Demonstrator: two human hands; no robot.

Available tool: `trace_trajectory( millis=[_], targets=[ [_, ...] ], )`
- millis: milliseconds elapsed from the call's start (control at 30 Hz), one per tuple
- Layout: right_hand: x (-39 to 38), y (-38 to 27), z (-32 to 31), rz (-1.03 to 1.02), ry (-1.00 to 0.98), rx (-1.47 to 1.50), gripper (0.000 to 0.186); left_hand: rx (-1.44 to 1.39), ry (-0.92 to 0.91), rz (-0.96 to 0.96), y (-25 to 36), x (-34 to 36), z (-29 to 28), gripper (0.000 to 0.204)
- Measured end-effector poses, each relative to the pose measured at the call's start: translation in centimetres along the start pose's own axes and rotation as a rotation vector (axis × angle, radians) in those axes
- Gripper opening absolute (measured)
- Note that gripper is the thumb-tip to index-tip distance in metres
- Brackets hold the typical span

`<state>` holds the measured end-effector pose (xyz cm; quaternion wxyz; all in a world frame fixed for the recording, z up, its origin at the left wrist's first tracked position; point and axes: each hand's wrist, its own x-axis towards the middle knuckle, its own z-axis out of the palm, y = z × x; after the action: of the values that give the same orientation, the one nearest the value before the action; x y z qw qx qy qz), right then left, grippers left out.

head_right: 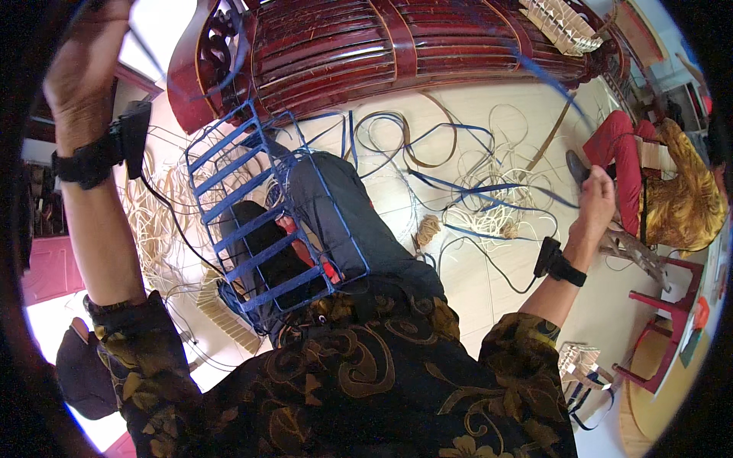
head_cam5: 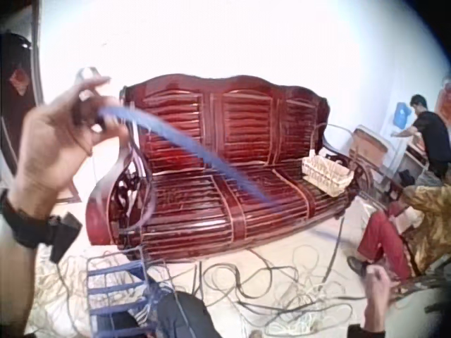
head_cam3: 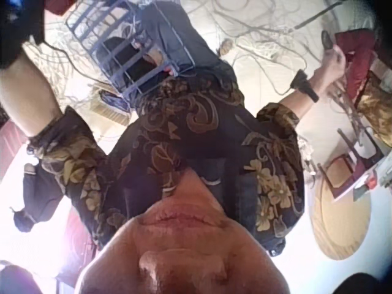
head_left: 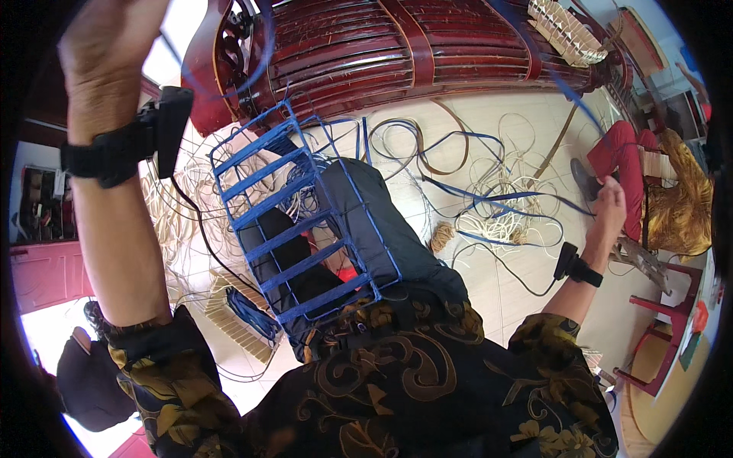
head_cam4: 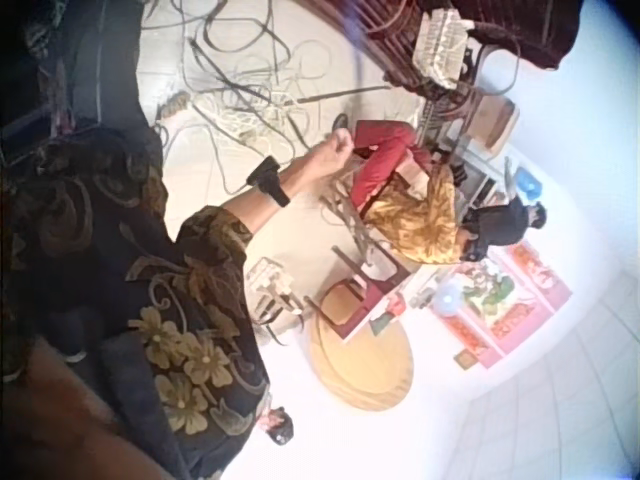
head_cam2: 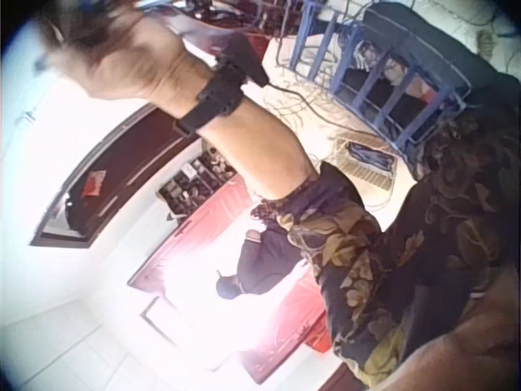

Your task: The person weaves blue plastic straps around a metal frame to form a basket, looping and pulling the straps through the frame by hand.

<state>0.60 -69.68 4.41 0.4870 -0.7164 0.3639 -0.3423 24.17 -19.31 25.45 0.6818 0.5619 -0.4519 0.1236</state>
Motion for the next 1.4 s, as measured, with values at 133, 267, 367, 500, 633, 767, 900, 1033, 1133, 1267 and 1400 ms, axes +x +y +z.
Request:
trace_trajectory(
  millis=[133,267,367,500,633,767,900,1033,1133,1267,1400],
  targets=[
    [-0.4,5.6,0.3,0.176,-0.165,-0.268,0.021,0.062,0.005,-0.405,-3.4,-2.0,-0.9,0.034],
    [-1.9,8.9,1.4,0.168,-0.376,-0.371,0.018,0.099,-0.155,-0.659,-7.4,-4.2,-5.4,0.043],
    [-3.6,10.2,3.2,0.141,-0.490,-0.401,0.017,0.188,-0.041,-0.716,-7.5,-6.5,-5.4,0.040],
    [-4.1,14.0,3.5,0.210,-0.691,-0.436,0.024,0.133,0.052,-0.780,-6.2,-7.9,-5.9,0.034],
    [-4.1,14.8,2.4,0.349,-0.658,-0.492,0.027,0.064,0.168,-0.858,-4.4,-9.4,-7.6,0.030],
    [-2.4,19.2,-3.2,0.217,-0.486,-0.998,0.036,-0.048,0.237,-0.817,-2.4,-10.0,-9.1,0.030],
    [-2.9,21.1,-8.2,0.158,-0.359,-1.326,0.025,-0.052,0.281,-0.699,0.4,-10.1,-12.2,0.035],
    [-3.4,20.2,-7.3,0.193,-0.260,-1.410,0.022,-0.116,0.311,-0.601,3.7,-9.7,-13.3,0.029],
    [-3.2,21.2,-6.7,0.169,-0.339,-1.397,0.025,-0.185,0.265,-0.604,3.5,-10.1,-12.5,0.027],
    [-3.6,22.7,-4.0,0.112,-0.499,-1.181,0.018,0.026,0.330,-0.697,1.8,-11.8,-11.0,0.034],
    [-4.0,23.5,-0.7,0.003,-0.599,-0.925,0.011,0.131,0.419,-0.762,1.6,-13.5,-8.8,0.033]
  ],
)
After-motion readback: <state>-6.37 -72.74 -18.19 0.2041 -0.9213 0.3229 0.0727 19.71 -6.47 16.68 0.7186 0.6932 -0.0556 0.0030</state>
